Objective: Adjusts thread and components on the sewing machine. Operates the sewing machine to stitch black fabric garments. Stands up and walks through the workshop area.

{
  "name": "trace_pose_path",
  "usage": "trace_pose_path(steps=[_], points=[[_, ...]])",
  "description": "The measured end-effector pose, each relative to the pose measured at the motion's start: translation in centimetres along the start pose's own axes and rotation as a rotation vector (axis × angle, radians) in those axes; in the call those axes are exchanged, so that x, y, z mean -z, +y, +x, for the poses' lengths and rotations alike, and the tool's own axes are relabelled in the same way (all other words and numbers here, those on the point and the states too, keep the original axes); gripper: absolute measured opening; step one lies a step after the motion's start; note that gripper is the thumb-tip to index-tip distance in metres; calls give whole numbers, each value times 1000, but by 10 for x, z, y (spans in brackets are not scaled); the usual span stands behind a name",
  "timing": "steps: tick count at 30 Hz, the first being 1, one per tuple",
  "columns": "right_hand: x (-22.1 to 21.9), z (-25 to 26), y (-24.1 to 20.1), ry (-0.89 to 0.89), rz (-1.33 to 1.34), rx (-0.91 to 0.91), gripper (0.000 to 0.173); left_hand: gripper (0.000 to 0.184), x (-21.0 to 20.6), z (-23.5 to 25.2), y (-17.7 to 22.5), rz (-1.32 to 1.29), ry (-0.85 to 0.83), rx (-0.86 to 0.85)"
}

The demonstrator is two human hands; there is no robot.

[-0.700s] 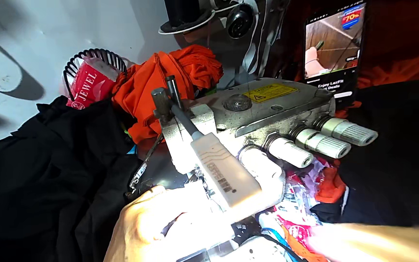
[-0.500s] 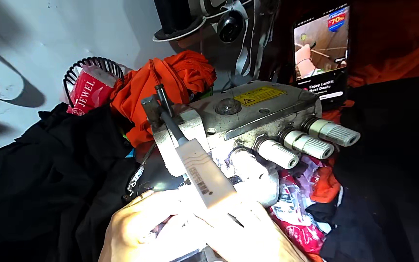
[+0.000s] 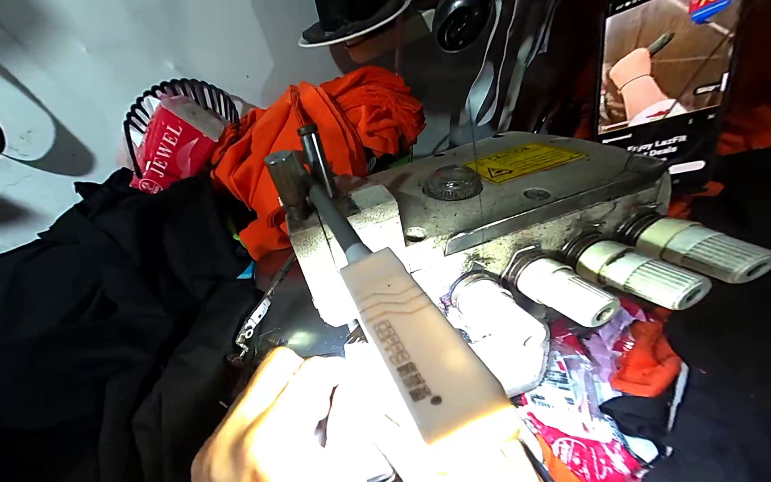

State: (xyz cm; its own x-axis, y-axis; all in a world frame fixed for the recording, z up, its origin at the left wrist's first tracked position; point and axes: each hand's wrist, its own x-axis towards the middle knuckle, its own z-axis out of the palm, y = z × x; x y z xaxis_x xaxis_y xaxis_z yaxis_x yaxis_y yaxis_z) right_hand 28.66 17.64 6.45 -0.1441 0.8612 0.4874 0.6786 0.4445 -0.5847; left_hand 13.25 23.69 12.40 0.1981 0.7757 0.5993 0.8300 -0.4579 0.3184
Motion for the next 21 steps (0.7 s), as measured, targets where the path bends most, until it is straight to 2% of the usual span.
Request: trace_pose_path(steps=[4, 8, 14, 18, 21], points=[[4, 5, -1, 1, 65, 10, 35, 16, -13, -2, 10, -26, 39, 64], [5, 6, 4, 25, 23, 70, 31, 13, -19, -1, 14, -41, 54, 101], [8, 9, 17, 13, 74, 107, 27, 15, -20, -3, 14, -42, 16, 106], [14, 13, 24, -18, 91, 135, 30, 20, -23, -6, 10, -72, 109, 57], [17, 16, 24, -39, 53, 160, 31, 14, -21, -4, 12, -82, 78, 77]])
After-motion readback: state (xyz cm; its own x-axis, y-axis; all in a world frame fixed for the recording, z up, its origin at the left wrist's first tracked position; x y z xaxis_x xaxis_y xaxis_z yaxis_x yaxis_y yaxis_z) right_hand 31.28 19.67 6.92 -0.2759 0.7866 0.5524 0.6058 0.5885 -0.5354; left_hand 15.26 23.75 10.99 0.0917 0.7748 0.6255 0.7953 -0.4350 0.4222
